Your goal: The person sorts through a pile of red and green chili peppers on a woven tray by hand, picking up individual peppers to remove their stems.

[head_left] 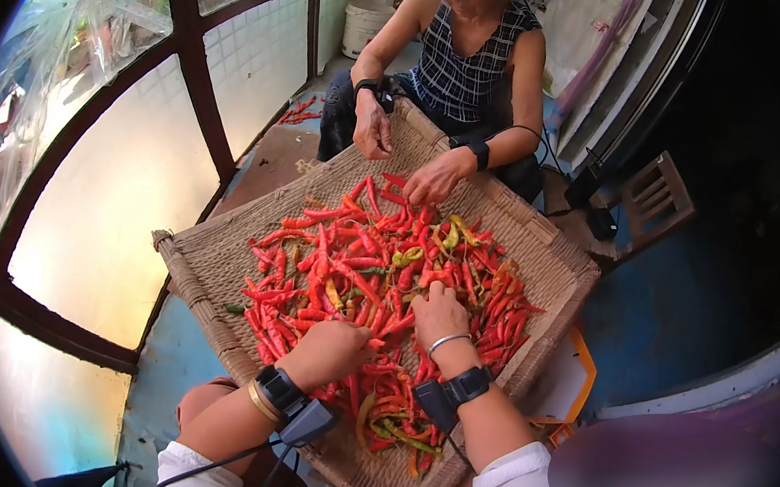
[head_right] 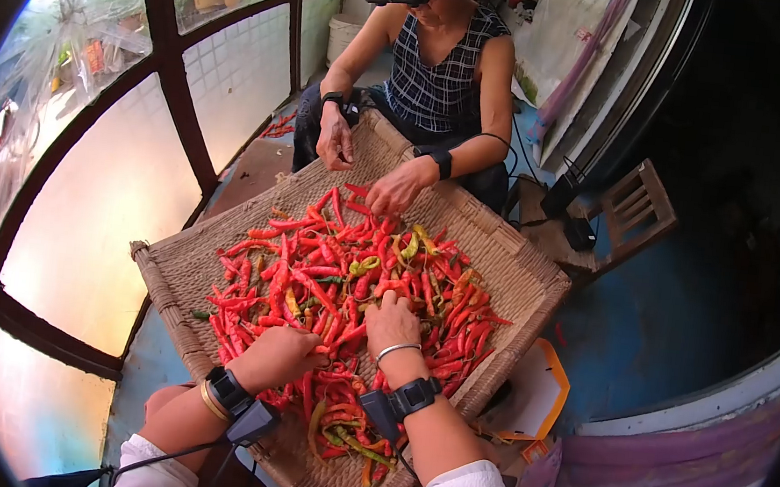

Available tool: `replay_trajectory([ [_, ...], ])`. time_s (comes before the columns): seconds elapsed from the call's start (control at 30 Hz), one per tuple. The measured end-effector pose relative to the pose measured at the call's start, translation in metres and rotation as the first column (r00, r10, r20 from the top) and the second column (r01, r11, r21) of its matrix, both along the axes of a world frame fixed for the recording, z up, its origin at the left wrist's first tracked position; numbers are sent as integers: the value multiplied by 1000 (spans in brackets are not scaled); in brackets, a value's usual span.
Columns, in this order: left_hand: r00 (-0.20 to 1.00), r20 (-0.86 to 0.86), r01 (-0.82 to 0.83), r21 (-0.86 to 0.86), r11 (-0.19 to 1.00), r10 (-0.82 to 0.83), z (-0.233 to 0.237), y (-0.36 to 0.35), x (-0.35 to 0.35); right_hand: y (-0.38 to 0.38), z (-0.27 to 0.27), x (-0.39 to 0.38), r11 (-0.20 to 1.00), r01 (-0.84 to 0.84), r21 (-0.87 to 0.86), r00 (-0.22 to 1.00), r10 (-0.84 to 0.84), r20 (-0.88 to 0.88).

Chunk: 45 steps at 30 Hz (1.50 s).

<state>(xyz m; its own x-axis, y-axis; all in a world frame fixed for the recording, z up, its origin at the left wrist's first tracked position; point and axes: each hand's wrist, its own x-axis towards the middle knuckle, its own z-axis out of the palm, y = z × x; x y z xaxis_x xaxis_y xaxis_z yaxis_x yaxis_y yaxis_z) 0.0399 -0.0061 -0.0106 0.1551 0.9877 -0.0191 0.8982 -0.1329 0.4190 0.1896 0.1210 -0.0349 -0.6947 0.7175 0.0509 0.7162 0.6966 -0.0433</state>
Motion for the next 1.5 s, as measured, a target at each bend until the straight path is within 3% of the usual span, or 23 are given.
replay_trajectory([
  [0.07,976,183,-122,-5,993,121,2,3,-4,-12,-7,-5,1000,-27,-13,999,28,32],
  [0.23,927,318,-192,-46,980,196,10,3,0,-39,23,-11,982,-89,-169,982,115,149],
  [0.3,917,342,-205,-35,978,205,9,1,0,-45,50,-7,886,-201,-417,940,295,173],
  [0.4,938,343,-31,203,979,-42,-5,2,-7,-34,53,2,827,-293,-479,941,337,7],
  [0.5,850,526,-139,259,956,-19,-4,2,-2,-25,52,11,748,-421,-513,905,381,-189],
  [0.6,714,695,-253,138,958,89,0,1,3,-24,50,14,741,-316,-592,937,147,-316],
  [0.77,761,639,-132,-10,991,108,5,-2,-1,-23,47,11,796,-313,-518,908,90,-410],
  [0.83,761,631,-111,-105,988,153,4,-2,-1,-22,56,9,873,-115,-474,950,-43,-310],
  [0.9,801,585,-126,-41,991,126,6,-3,-1,-20,50,8,816,-130,-563,905,-135,-404],
  [0.93,800,587,-124,-43,991,126,2,-3,1,-19,45,7,743,-260,-617,812,-178,-556],
  [0.97,686,723,-91,-32,995,86,-4,-3,4,-20,41,5,663,-397,-634,691,-238,-682],
  [1.0,549,834,-61,-14,998,46,-7,-3,6,-27,44,0,704,-399,-588,678,-206,-706],
  [1.03,548,835,-62,-15,998,47,-6,-3,6,-30,46,-3,703,-398,-589,679,-206,-705],
  [1.1,331,913,166,-303,938,237,-1,-6,8,-36,46,-7,793,-253,-554,836,-109,-538],
  [1.13,331,913,166,-306,937,239,6,-8,9,-38,42,-10,813,-221,-539,833,-130,-538],
  [1.2,182,914,179,-393,902,363,21,-13,13,-43,45,-13,814,-212,-541,836,-135,-531],
  [1.23,181,913,182,-396,900,365,19,-12,12,-44,46,-14,816,-202,-542,840,-140,-525],
  [1.3,388,848,74,-420,905,362,12,-14,9,-41,42,-12,804,-240,-544,819,-133,-558],
  [1.37,437,807,42,-458,888,396,16,-13,3,-35,47,-8,736,-308,-602,806,-134,-577],
  [1.4,444,803,38,-460,887,397,16,-13,1,-33,50,-7,634,-347,-691,792,-198,-578],
  [1.43,452,798,32,-460,887,398,16,-13,-1,-30,53,-4,628,-345,-698,794,-201,-574],
  [1.47,449,797,34,-467,883,405,14,-15,-5,-26,56,-2,500,-317,-806,853,-222,-473],
  [1.5,655,706,-27,-333,942,269,12,-15,-9,-20,59,1,364,-274,-890,903,-222,-368],
])
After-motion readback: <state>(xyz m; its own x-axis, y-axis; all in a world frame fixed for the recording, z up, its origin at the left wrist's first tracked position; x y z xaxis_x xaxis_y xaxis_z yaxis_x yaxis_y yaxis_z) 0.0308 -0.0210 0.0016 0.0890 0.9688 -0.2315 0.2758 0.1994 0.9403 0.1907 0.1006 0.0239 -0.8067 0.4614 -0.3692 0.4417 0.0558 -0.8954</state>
